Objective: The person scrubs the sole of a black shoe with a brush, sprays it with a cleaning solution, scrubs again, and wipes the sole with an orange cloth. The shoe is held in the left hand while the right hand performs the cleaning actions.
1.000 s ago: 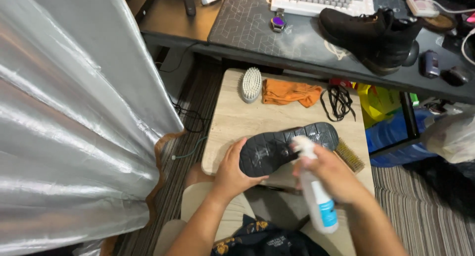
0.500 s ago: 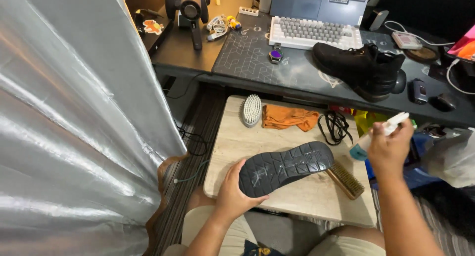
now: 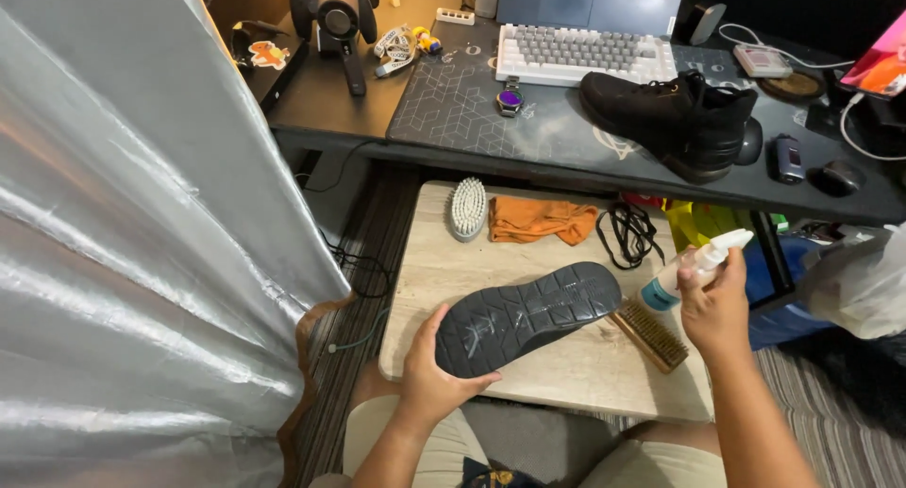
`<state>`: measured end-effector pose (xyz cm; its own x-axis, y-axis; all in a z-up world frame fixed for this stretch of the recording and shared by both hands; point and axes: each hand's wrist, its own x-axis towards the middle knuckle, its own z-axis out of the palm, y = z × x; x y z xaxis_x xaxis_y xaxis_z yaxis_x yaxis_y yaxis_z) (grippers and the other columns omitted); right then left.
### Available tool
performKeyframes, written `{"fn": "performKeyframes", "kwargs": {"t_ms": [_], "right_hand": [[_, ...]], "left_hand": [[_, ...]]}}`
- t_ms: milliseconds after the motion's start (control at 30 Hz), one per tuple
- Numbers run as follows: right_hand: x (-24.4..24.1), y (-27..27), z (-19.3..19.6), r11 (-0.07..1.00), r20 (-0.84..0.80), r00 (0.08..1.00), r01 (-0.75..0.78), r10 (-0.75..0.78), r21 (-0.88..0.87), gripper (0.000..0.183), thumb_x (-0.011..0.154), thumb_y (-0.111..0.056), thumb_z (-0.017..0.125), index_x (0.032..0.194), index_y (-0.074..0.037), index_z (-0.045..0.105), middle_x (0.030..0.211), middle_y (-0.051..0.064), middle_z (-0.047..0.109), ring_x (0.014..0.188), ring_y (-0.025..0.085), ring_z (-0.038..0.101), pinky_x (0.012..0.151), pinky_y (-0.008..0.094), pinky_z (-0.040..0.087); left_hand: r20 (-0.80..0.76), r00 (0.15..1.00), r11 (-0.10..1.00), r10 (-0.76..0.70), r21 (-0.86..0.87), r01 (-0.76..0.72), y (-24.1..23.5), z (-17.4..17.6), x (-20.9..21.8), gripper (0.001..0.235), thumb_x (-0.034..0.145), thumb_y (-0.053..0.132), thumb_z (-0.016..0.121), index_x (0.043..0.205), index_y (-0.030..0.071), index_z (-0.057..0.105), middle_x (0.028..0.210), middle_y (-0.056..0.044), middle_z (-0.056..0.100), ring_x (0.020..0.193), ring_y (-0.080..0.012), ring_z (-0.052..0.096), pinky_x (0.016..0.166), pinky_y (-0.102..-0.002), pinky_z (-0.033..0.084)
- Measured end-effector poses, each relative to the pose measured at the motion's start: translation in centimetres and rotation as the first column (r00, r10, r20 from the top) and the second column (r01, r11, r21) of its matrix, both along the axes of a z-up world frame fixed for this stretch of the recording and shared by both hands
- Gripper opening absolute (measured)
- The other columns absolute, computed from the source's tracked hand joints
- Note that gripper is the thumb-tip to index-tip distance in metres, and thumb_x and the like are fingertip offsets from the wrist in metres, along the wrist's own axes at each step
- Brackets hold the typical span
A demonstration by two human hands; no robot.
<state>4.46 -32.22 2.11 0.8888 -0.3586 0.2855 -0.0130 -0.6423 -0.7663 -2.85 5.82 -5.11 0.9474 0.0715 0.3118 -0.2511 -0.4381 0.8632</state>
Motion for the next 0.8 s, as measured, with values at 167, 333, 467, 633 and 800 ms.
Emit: {"fn": "performKeyframes", "kwargs": {"t_ms": [167,333,467,633,800], "right_hand": [[-3.4,4.3,4.9,0.988,-0.314,0.946,0.114,-0.076,0.106,0.070,0.098,-0.031,0.059,0.159,-0.008,0.030,0.154,0.015,0.046,0.134,0.034,0.051,0.111,0.050,0.039],[-6.3,5.6,2.8,0.998,-0.703,0.710,-0.011,-0.041,-0.070,0.100,0.087,-0.023,0.080,0.164,-0.012,0.017,0.150,0.019,0.053,0.133,0.037,0.058,0.112,0.054,0.054],[-6.8,3.4,-1.5,0.978,-0.551,0.827,-0.007,-0.111,-0.207,0.081,0.081,-0.027,0.075,0.154,-0.009,0.043,0.143,0.022,0.058,0.133,0.039,0.055,0.113,0.050,0.043],[-8.5,4.0,-0.3,0.977,-0.443,0.881,0.085,-0.165,-0.195,0.077,0.078,-0.028,0.072,0.150,-0.011,0.049,0.145,0.015,0.058,0.127,0.036,0.060,0.104,0.049,0.047],[-11.6,10.7,8.4,0.991,-0.068,0.989,0.132,-0.130,0.017,0.062,0.074,-0.012,0.086,0.129,-0.007,0.058,0.120,0.008,0.069,0.082,0.019,0.063,0.075,0.033,0.052]], "left_hand": [[0.135,0.990,0.997,0.037,-0.067,-0.028,-0.1,-1.0,0.2,0.114,0.053,0.040,0.103,0.146,0.005,0.049,0.146,-0.015,0.058,0.140,-0.0283,0.053,0.117,-0.041,0.042],[0.141,0.989,0.996,0.054,-0.082,-0.043,0.1,-1.2,0.2,0.118,0.051,0.054,0.097,0.146,0.004,0.048,0.145,-0.015,0.059,0.138,-0.0286,0.055,0.117,-0.042,0.042],[0.187,0.982,0.996,0.029,-0.085,-0.013,0.0,-0.8,0.1,0.117,0.052,0.057,0.094,0.145,0.003,0.048,0.144,-0.015,0.059,0.138,-0.0291,0.055,0.117,-0.042,0.042],[0.136,0.991,0.994,0.006,-0.108,0.008,0.3,-0.4,0.2,0.117,0.053,0.052,0.096,0.147,0.004,0.046,0.149,-0.015,0.056,0.142,-0.0288,0.051,0.119,-0.043,0.039],[0.143,0.989,0.991,-0.030,-0.127,0.049,0.1,0.6,0.0,0.115,0.056,0.048,0.096,0.148,0.004,0.044,0.148,-0.015,0.056,0.140,-0.0297,0.052,0.118,-0.044,0.041]]}}
